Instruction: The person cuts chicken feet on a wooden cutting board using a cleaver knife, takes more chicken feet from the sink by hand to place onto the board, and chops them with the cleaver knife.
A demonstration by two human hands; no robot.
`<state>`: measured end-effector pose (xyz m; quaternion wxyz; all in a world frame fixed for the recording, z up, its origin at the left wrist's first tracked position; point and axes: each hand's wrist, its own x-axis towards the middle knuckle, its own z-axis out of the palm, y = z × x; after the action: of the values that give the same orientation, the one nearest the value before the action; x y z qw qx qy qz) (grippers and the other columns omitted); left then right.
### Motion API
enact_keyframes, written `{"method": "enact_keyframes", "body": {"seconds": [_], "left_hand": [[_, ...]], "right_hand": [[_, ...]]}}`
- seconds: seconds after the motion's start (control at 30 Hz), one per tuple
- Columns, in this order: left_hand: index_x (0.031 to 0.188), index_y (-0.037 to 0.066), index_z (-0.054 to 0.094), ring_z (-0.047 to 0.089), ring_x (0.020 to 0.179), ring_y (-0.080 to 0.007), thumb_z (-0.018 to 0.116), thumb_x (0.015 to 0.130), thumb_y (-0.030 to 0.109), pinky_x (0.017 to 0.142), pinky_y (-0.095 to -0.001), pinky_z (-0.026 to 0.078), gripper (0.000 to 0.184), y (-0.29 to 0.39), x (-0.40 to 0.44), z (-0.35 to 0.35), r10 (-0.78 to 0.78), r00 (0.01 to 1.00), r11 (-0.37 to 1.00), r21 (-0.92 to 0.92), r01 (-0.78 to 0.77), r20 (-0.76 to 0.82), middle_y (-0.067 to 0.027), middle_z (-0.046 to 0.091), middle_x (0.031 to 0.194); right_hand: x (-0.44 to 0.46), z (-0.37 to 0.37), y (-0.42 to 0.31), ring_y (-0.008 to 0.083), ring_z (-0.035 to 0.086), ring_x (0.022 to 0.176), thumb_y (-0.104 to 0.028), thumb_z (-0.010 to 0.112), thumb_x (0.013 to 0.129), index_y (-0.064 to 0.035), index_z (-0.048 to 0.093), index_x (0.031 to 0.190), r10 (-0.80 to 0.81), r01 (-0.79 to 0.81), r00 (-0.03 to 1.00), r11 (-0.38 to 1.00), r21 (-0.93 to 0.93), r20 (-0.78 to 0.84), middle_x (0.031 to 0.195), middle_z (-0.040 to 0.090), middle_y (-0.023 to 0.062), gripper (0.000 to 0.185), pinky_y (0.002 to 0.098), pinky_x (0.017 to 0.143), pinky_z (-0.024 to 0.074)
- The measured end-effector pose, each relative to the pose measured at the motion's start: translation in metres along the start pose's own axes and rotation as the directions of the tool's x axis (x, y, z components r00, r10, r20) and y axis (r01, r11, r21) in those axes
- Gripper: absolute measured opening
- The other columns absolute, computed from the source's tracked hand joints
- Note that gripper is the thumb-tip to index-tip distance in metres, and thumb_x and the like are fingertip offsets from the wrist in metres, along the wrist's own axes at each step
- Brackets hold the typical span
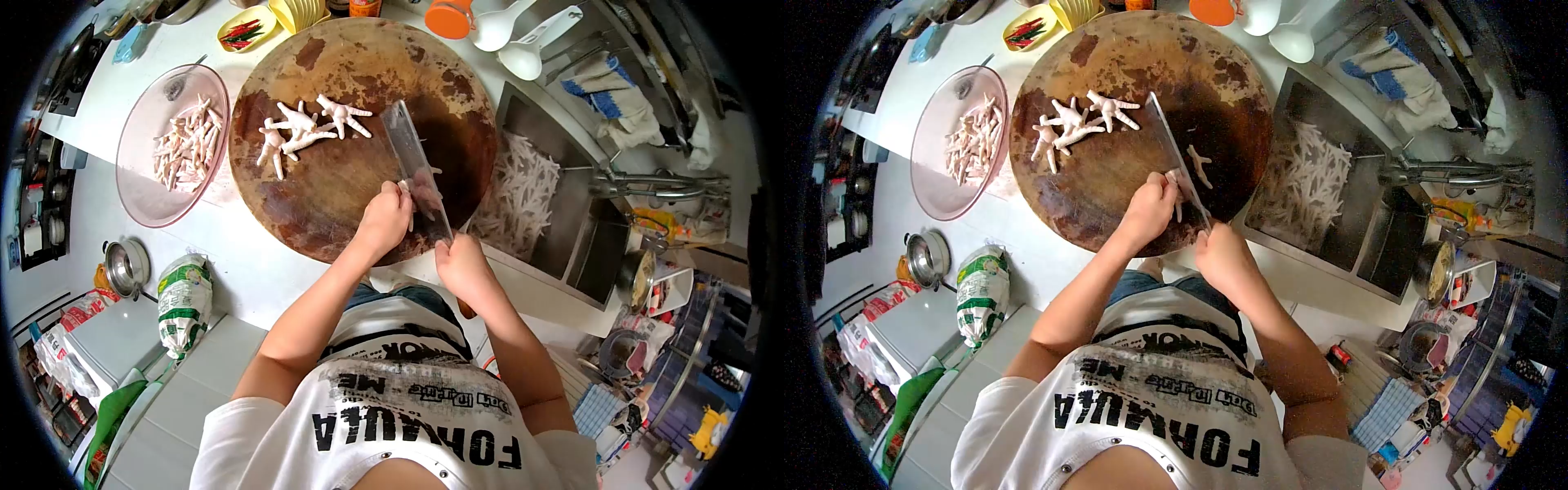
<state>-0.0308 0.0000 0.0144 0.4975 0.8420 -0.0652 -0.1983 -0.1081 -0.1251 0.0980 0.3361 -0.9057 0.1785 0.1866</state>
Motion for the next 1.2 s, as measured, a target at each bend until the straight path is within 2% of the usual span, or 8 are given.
{"method": "enact_keyframes", "body": {"seconds": [0.3, 0.43, 0.57, 0.7, 0.97, 1.07, 1.17, 1.2], "left_hand": [[0.096, -0.001, 0.045, 0.057, 0.077, -0.0450, 0.045, 0.089, 0.014, 0.069, -0.0493, 0.045, 0.017, 0.014, -0.010, 0.010, 0.013, 1.000, 0.996, -0.085, -0.010, 0.029, -0.0284, 0.059, 0.078], [0.098, 0.002, 0.046, 0.059, 0.076, -0.0433, 0.044, 0.090, 0.017, 0.068, -0.0505, 0.046, 0.017, 0.030, -0.014, -0.008, 0.025, 0.968, 0.994, 0.108, 0.002, -0.249, -0.0241, 0.062, 0.080], [0.096, 0.002, 0.046, 0.060, 0.074, -0.0430, 0.045, 0.090, 0.022, 0.066, -0.0499, 0.047, 0.020, 0.021, -0.014, -0.011, 0.038, 0.970, 0.979, 0.205, 0.012, -0.240, -0.0229, 0.062, 0.080], [0.091, 0.004, 0.052, 0.062, 0.068, -0.0383, 0.049, 0.089, 0.041, 0.059, -0.0471, 0.048, 0.037, 0.035, 0.002, 0.008, 0.108, 0.976, 0.901, 0.434, -0.015, -0.190, -0.0199, 0.063, 0.074], [0.093, 0.007, 0.058, 0.066, 0.066, -0.0264, 0.058, 0.079, 0.026, 0.053, -0.0376, 0.052, 0.024, 0.018, 0.013, -0.001, 0.165, 0.986, 0.649, 0.757, -0.083, -0.034, -0.0115, 0.066, 0.076], [0.102, 0.008, 0.057, 0.066, 0.066, -0.0227, 0.057, 0.080, 0.013, 0.051, -0.0352, 0.052, 0.022, 0.016, 0.013, -0.038, 0.307, 0.859, 0.272, 0.827, -0.492, 0.410, -0.0084, 0.064, 0.077], [0.101, 0.009, 0.056, 0.066, 0.066, -0.0226, 0.053, 0.081, 0.016, 0.052, -0.0349, 0.051, 0.022, 0.023, 0.029, -0.079, 0.240, 0.655, 0.284, 0.593, -0.753, 0.716, -0.0053, 0.063, 0.071], [0.104, 0.011, 0.056, 0.065, 0.067, -0.0225, 0.053, 0.082, 0.015, 0.053, -0.0351, 0.051, 0.023, 0.016, 0.027, -0.083, 0.521, 0.624, 0.127, 0.670, -0.732, 0.583, -0.0044, 0.062, 0.077]], "right_hand": [[-0.034, -0.018, -0.019, 0.0404, 0.061, 0.071, -0.013, 0.051, 0.085, 0.0049, 0.057, 0.092, -0.003, 0.007, 0.998, 0.997, 0.077, -0.056, 0.071, 0.058, 0.0269, 0.020, 0.0405, 0.064, 0.0462], [-0.041, -0.036, -0.021, 0.0379, 0.059, 0.066, -0.013, 0.051, 0.085, 0.0038, 0.055, 0.089, -0.007, 0.017, 0.992, 0.997, 0.076, -0.123, 0.068, 0.057, 0.0242, 0.018, 0.0400, 0.061, 0.0450], [-0.041, -0.045, -0.006, 0.0291, 0.054, 0.055, -0.014, 0.052, 0.086, 0.0036, 0.052, 0.085, -0.004, 0.022, 0.976, 0.997, 0.080, -0.218, 0.061, 0.054, 0.0179, 0.017, 0.0389, 0.056, 0.0426], [-0.044, -0.052, 0.003, 0.0366, 0.057, 0.056, -0.020, 0.051, 0.088, 0.0043, 0.053, 0.077, 0.132, -0.084, 0.976, 0.963, 0.255, -0.176, 0.062, 0.056, 0.0226, 0.027, 0.0407, 0.055, 0.0430], [-0.054, -0.065, 0.016, 0.0156, 0.048, 0.054, -0.016, 0.052, 0.088, 0.0042, 0.051, 0.080, 0.137, -0.065, 0.980, 0.902, 0.426, -0.141, 0.059, 0.051, 0.0097, 0.022, 0.0339, 0.054, 0.0404], [-0.059, -0.066, 0.022, 0.0156, 0.050, 0.057, -0.015, 0.052, 0.087, 0.0041, 0.052, 0.084, 0.098, -0.040, 0.989, 0.903, 0.427, -0.113, 0.062, 0.053, 0.0100, 0.020, 0.0329, 0.057, 0.0417], [-0.058, -0.065, 0.028, 0.0183, 0.052, 0.060, -0.015, 0.052, 0.087, 0.0036, 0.053, 0.087, 0.021, 0.015, 0.994, 0.946, 0.323, -0.106, 0.066, 0.056, 0.0116, 0.019, 0.0329, 0.059, 0.0426], [-0.059, -0.064, 0.029, 0.0197, 0.053, 0.061, -0.015, 0.052, 0.087, 0.0035, 0.053, 0.089, 0.013, 0.008, 0.997, 0.965, 0.262, -0.080, 0.068, 0.057, 0.0123, 0.019, 0.0333, 0.060, 0.0429]]}}
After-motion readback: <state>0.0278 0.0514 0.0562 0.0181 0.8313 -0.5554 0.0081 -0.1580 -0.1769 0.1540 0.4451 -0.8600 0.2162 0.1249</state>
